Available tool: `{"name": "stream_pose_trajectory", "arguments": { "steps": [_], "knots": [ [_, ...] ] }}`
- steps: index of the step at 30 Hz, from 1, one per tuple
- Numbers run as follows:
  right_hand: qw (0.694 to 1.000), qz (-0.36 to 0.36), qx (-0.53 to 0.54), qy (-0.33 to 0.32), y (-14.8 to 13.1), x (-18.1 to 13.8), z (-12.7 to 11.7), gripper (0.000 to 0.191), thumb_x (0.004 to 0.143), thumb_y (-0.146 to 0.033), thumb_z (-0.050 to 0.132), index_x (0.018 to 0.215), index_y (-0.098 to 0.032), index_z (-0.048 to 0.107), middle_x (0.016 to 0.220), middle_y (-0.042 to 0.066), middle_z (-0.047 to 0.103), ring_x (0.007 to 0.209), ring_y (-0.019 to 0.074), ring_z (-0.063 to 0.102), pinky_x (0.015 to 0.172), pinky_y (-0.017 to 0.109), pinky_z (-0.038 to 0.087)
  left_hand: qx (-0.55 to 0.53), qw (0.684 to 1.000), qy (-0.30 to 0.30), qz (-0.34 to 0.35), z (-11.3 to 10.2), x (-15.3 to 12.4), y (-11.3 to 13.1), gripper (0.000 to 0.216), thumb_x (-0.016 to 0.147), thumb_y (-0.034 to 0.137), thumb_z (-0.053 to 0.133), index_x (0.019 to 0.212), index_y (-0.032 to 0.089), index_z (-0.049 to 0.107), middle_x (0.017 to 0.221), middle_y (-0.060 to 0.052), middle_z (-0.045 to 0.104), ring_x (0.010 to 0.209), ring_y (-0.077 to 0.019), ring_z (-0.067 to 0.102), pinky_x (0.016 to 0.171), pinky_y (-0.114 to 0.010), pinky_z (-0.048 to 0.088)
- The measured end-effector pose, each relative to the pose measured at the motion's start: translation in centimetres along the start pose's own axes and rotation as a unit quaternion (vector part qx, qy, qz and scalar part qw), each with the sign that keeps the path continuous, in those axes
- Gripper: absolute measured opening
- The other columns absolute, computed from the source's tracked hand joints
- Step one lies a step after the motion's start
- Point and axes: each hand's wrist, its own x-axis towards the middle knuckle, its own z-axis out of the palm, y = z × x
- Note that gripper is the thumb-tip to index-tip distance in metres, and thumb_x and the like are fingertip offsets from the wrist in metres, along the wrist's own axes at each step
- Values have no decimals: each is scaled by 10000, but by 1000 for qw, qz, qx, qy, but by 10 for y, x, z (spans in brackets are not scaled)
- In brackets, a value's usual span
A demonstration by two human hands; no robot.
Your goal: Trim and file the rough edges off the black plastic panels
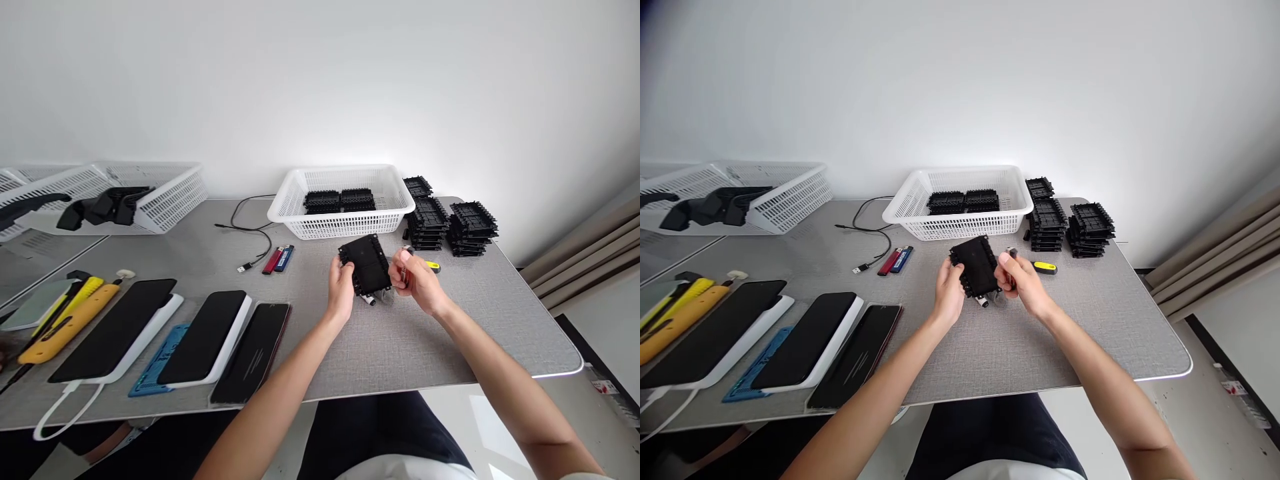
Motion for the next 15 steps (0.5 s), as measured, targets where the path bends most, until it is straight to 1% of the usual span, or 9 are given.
{"name": "stream_pose_trajectory", "arguments": {
  "steps": [2,4,6,8,9,10,12,15],
  "knots": [
    [997,0,5,72,4,3,-2,466,742,-545,714,696,-210,393,622,-58,399,504,68,311,413,179,186,-67,997,11,-35,-3,3,5,186,797,310,545,956,217,512,912,-20,625,810,-151,604,698,-261,484],
    [993,43,4,108,10,7,-3,449,713,-515,757,727,-212,426,644,-50,460,501,70,370,385,167,227,-142,988,-13,-61,-4,5,12,165,746,258,574,892,211,513,880,-21,623,818,-154,613,734,-283,503],
    [989,104,13,100,15,9,-3,440,720,-547,749,791,-215,467,710,-12,557,547,104,485,368,175,318,-194,977,-38,-76,-6,6,19,141,742,247,597,862,215,529,903,-27,636,889,-167,634,829,-322,514],
    [986,147,40,62,18,8,-2,436,744,-560,736,844,-212,494,786,32,620,629,143,575,388,204,426,-213,972,-50,-90,-6,5,24,103,790,285,594,862,227,549,989,-38,658,1023,-185,642,935,-354,498],
    [985,158,53,45,19,8,-2,427,745,-537,750,856,-208,502,810,42,632,658,151,597,410,219,472,-216,970,-53,-95,-7,5,26,93,820,311,580,861,231,556,1054,-43,664,1106,-193,628,985,-365,481],
    [984,160,64,36,20,7,-1,416,737,-499,776,859,-204,508,826,43,634,677,151,610,435,229,508,-219,969,-57,-98,-7,5,27,102,845,334,565,856,233,561,1124,-45,663,1187,-198,600,1028,-370,459],
    [984,152,77,41,20,6,-1,405,701,-405,830,844,-201,510,853,34,629,709,145,624,485,242,558,-228,967,-70,-93,-9,5,29,135,873,368,556,845,236,564,1251,-38,641,1308,-198,525,1092,-371,415],
    [984,136,92,64,22,7,-1,411,675,-347,853,801,-207,488,833,6,605,712,132,617,554,268,600,-233,966,-91,-65,-10,4,31,178,874,429,575,856,252,577,1379,-11,586,1383,-200,449,1112,-389,401]
  ]
}}
